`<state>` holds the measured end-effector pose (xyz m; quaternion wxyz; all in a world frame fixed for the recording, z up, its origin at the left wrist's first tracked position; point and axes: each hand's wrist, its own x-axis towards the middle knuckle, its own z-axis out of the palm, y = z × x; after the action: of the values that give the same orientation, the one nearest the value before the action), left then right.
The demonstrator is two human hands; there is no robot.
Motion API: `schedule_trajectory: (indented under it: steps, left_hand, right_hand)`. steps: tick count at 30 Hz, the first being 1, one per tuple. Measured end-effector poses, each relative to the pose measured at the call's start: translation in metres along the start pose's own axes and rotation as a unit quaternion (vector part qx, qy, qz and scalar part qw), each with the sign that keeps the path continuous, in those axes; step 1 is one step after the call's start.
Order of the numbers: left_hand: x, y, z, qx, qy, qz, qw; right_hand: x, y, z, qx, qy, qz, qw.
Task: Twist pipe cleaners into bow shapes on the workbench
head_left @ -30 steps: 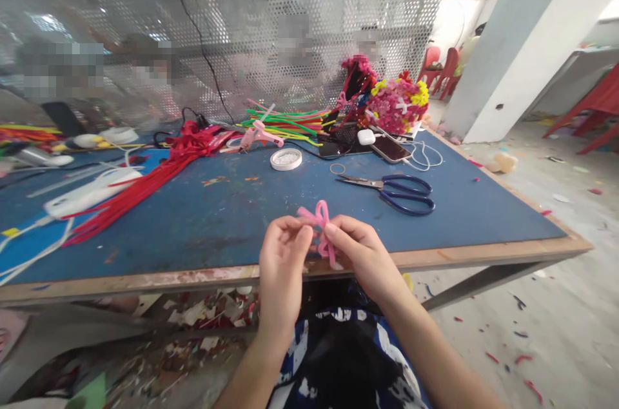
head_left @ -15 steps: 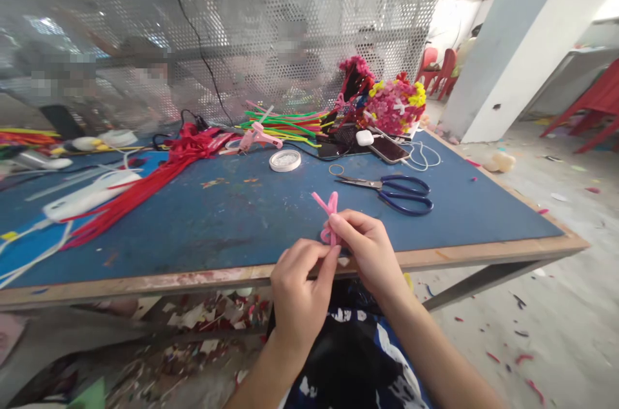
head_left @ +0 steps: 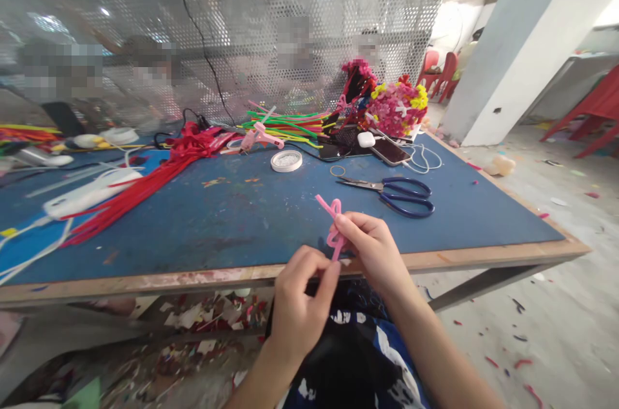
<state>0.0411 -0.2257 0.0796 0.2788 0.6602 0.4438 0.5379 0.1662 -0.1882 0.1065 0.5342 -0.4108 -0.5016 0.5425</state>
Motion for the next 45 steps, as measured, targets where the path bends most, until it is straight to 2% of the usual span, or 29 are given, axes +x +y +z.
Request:
schedule_trajectory:
  steps: [2, 3, 5, 7, 9, 11, 14, 17, 20, 23, 26, 28, 30, 32, 34, 35, 37, 39, 41, 45]
  left_hand:
    - [0.008, 0.000, -0.006, -0.123, 0.026, -0.092, 0.988]
    - [0.013, 0.000, -0.009, -0.186, 0.018, -0.135, 0.973]
    - [0.022, 0.001, -0.013, -0.278, -0.044, -0.195, 0.940]
    - [0.030, 0.003, -0.014, -0.314, -0.077, -0.210, 0.923]
    - [0.035, 0.006, -0.013, -0.326, -0.029, -0.194, 0.925]
    - [0.038, 0.008, -0.012, -0.338, 0.036, -0.176, 0.924]
    - [0.039, 0.011, -0.010, -0.365, 0.088, -0.169, 0.911]
    - [0.039, 0.013, -0.009, -0.390, 0.109, -0.173, 0.898]
    - [0.038, 0.012, -0.009, -0.401, 0.100, -0.182, 0.892]
    - [0.037, 0.010, -0.008, -0.404, 0.100, -0.169, 0.894]
    - [0.037, 0.009, -0.008, -0.416, 0.089, -0.161, 0.891]
    - [0.036, 0.010, -0.008, -0.432, 0.060, -0.165, 0.885]
    - [0.036, 0.012, -0.008, -0.440, 0.038, -0.177, 0.879]
    - [0.036, 0.015, -0.008, -0.436, 0.031, -0.197, 0.878]
    - [0.035, 0.017, -0.009, -0.419, 0.035, -0.219, 0.880]
    - [0.035, 0.018, -0.009, -0.409, 0.035, -0.228, 0.883]
    - [0.035, 0.019, -0.011, -0.391, 0.029, -0.241, 0.888]
    - [0.035, 0.019, -0.013, -0.380, 0.012, -0.246, 0.892]
    - [0.034, 0.019, -0.015, -0.366, -0.012, -0.248, 0.897]
    - [0.036, 0.020, -0.020, -0.313, -0.043, -0.246, 0.916]
  right_hand:
    - [0.000, -0.006, -0.004, -0.045, -0.052, -0.018, 0.997]
    - [0.000, -0.009, -0.006, -0.074, -0.087, -0.027, 0.993]
    - [0.000, -0.017, -0.009, -0.124, -0.165, -0.034, 0.978]
    - [0.001, -0.022, -0.010, -0.158, -0.203, -0.033, 0.966]
    - [0.002, -0.024, -0.011, -0.165, -0.182, -0.033, 0.969]
    - [0.002, -0.023, -0.010, -0.118, -0.147, -0.012, 0.982]
    - [0.001, -0.017, -0.008, 0.047, -0.160, 0.080, 0.983]
    - [-0.002, -0.010, -0.005, 0.160, -0.176, 0.145, 0.961]
    - [-0.005, -0.006, -0.003, 0.196, -0.178, 0.155, 0.952]
    - [-0.007, -0.005, -0.002, 0.189, -0.174, 0.132, 0.957]
    - [-0.010, -0.006, 0.001, 0.146, -0.147, 0.084, 0.975]
    - [-0.012, -0.006, 0.003, 0.078, -0.102, 0.027, 0.991]
    - [-0.016, -0.005, 0.005, -0.040, -0.046, -0.051, 0.997]
    - [-0.019, -0.002, 0.006, -0.183, 0.000, -0.145, 0.972]
    - [-0.022, 0.001, 0.006, -0.292, 0.036, -0.230, 0.928]
    - [-0.022, 0.002, 0.007, -0.324, 0.050, -0.262, 0.908]
    - [-0.022, 0.003, 0.007, -0.348, 0.067, -0.301, 0.885]
    - [-0.021, 0.003, 0.007, -0.346, 0.072, -0.315, 0.881]
    - [-0.020, 0.001, 0.006, -0.325, 0.077, -0.311, 0.890]
    - [-0.016, -0.002, 0.003, -0.179, 0.084, -0.223, 0.955]
